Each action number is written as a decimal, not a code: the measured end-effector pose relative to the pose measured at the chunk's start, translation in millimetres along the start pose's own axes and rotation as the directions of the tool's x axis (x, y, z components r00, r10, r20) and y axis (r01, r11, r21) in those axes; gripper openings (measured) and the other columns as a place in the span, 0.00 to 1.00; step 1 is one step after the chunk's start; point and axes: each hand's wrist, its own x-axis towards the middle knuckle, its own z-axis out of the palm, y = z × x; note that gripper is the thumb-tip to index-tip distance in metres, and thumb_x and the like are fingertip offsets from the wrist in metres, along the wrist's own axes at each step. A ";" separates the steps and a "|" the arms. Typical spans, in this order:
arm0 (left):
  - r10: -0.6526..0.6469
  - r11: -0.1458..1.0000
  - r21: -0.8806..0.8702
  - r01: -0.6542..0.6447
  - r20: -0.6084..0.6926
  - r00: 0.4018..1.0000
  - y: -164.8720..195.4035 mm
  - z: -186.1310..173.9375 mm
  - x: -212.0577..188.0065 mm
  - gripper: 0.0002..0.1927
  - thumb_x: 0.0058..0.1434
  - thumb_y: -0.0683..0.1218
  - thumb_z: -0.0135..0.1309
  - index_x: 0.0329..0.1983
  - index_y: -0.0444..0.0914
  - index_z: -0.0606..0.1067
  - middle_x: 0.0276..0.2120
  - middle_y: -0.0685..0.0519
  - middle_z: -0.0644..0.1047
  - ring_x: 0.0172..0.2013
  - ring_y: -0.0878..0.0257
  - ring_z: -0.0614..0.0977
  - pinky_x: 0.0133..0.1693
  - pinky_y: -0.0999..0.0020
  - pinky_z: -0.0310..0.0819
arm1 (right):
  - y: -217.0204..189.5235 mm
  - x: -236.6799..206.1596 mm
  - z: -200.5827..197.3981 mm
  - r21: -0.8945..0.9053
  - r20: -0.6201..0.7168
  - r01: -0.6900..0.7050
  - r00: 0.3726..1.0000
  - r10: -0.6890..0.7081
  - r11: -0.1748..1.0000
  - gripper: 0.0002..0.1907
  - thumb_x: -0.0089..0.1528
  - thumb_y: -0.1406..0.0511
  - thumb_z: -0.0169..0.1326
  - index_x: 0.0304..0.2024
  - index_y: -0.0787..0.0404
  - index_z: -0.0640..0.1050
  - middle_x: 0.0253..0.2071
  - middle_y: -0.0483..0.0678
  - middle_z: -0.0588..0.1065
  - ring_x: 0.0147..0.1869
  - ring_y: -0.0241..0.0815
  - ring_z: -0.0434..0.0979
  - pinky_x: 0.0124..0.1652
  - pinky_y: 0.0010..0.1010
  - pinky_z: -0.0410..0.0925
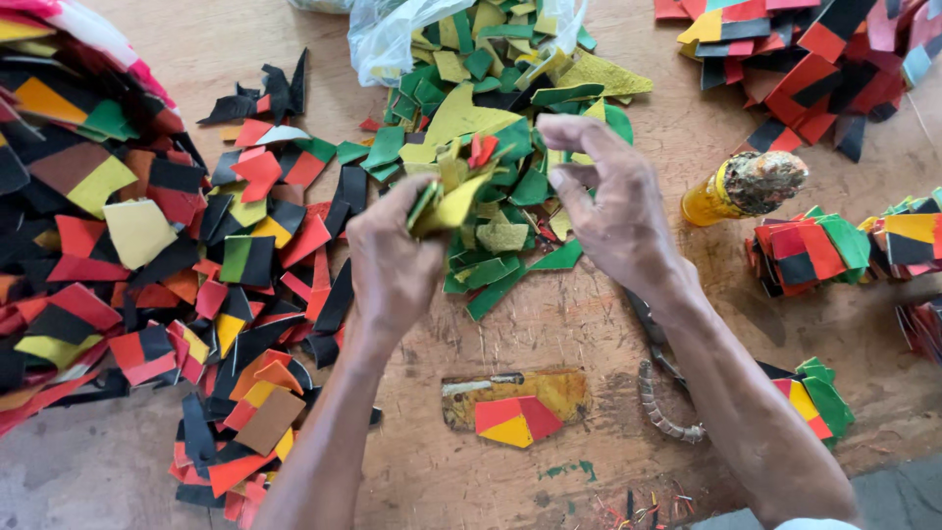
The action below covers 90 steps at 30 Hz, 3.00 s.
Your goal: The person sorts through piles of colorful leather scraps on a workbench and places selected pieces onto a small base, arranging them into a layered pattern. They pick pieces one at a time, press them onto the base, and occasionally reach into a plastic bag of scraps.
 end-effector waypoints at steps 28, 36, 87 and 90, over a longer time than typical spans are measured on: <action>0.252 0.919 0.240 -0.312 0.251 0.935 -4.6 5.9 -54.7 0.24 0.49 0.40 0.65 0.51 0.34 0.75 0.44 0.43 0.74 0.46 0.45 0.76 0.47 0.53 0.73 | -17.0 -46.2 21.3 -0.242 0.391 -0.014 0.914 0.110 0.970 0.19 0.55 0.64 0.65 0.45 0.64 0.76 0.44 0.55 0.75 0.48 0.53 0.77 0.46 0.40 0.71; 0.130 0.971 0.152 -0.185 0.312 0.941 -9.3 0.8 -40.1 0.18 0.59 0.46 0.66 0.48 0.35 0.75 0.40 0.46 0.75 0.40 0.50 0.80 0.42 0.56 0.75 | -10.6 -45.5 12.3 -0.268 0.301 -0.254 0.894 0.331 0.929 0.14 0.56 0.66 0.64 0.39 0.65 0.73 0.29 0.52 0.77 0.32 0.46 0.78 0.35 0.37 0.70; 0.423 0.867 0.247 -0.433 0.098 0.901 -13.6 26.2 5.4 0.39 0.51 0.45 0.70 0.67 0.38 0.70 0.63 0.33 0.65 0.61 0.40 0.67 0.62 0.48 0.62 | 8.0 -70.0 11.3 -0.027 0.408 -0.353 0.850 0.333 0.935 0.07 0.61 0.68 0.61 0.41 0.63 0.82 0.30 0.46 0.79 0.34 0.31 0.73 0.36 0.28 0.69; 0.481 0.810 0.310 -0.498 0.136 0.866 -10.3 37.6 -8.1 0.26 0.52 0.40 0.66 0.57 0.36 0.77 0.62 0.40 0.69 0.63 0.43 0.67 0.64 0.51 0.64 | 10.2 -70.1 5.8 0.012 0.427 -0.387 0.836 0.346 0.922 0.07 0.60 0.70 0.61 0.41 0.63 0.82 0.30 0.46 0.79 0.35 0.31 0.73 0.36 0.27 0.69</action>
